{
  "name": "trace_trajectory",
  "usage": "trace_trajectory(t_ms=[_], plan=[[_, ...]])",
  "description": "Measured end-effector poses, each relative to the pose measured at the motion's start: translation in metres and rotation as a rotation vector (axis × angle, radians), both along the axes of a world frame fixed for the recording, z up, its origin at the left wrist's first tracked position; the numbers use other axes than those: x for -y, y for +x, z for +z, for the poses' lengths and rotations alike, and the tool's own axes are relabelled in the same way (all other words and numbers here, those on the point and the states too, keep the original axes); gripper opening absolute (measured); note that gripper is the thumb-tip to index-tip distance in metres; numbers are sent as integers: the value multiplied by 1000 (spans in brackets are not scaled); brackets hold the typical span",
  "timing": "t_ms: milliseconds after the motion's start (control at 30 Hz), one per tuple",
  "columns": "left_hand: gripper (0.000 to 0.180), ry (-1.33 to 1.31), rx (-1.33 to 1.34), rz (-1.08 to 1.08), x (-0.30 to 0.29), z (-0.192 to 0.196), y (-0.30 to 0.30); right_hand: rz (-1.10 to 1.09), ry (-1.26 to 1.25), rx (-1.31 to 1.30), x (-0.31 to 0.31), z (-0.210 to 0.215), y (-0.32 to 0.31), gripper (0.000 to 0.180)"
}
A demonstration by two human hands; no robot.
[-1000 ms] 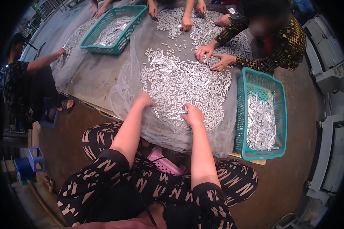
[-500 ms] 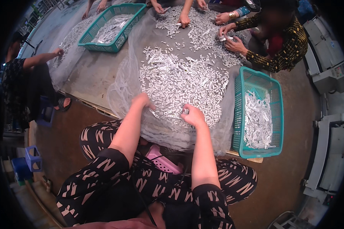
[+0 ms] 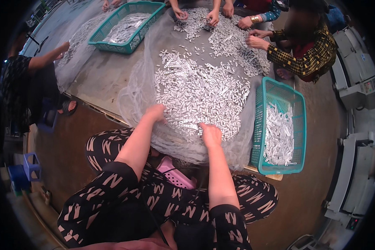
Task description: The person sits on a low stool and sorts small silver fish from a large pile on a net, picking them up by hand and placing them into a green basket. Other workers are also sorting fish nearby.
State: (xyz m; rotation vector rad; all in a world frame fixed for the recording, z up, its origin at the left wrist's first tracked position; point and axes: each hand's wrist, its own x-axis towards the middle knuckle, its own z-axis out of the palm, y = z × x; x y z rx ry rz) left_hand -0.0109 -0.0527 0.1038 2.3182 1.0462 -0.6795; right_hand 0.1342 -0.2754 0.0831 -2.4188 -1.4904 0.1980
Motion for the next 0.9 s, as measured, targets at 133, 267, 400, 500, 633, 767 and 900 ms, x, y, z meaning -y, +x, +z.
trace_trajectory(t_ms=[133, 267, 400, 500, 633, 767, 900], plan=[[60, 34, 97, 84, -18, -9, 0, 16, -80, 41, -8, 3, -1, 23], [63, 14, 126, 171, -26, 4, 9, -174, -182, -101, -7, 16, 0, 24], [61, 31, 230, 38, -14, 11, 12, -191, -231, -132, -2, 4, 12, 25], [63, -11, 235, -64, -3, 3, 12, -172, -221, -160, -5, 11, 2, 26], [64, 84, 252, -61, 10, -12, 14, -257, -204, -152, -3, 10, 0, 29], [58, 82, 300, 0, 6, -13, 14, -360, 12, -463, 3, -1, 27, 28], [62, -118, 490, 187, -30, -40, 7, -584, 529, -1605, 7, 2, 41, 21]])
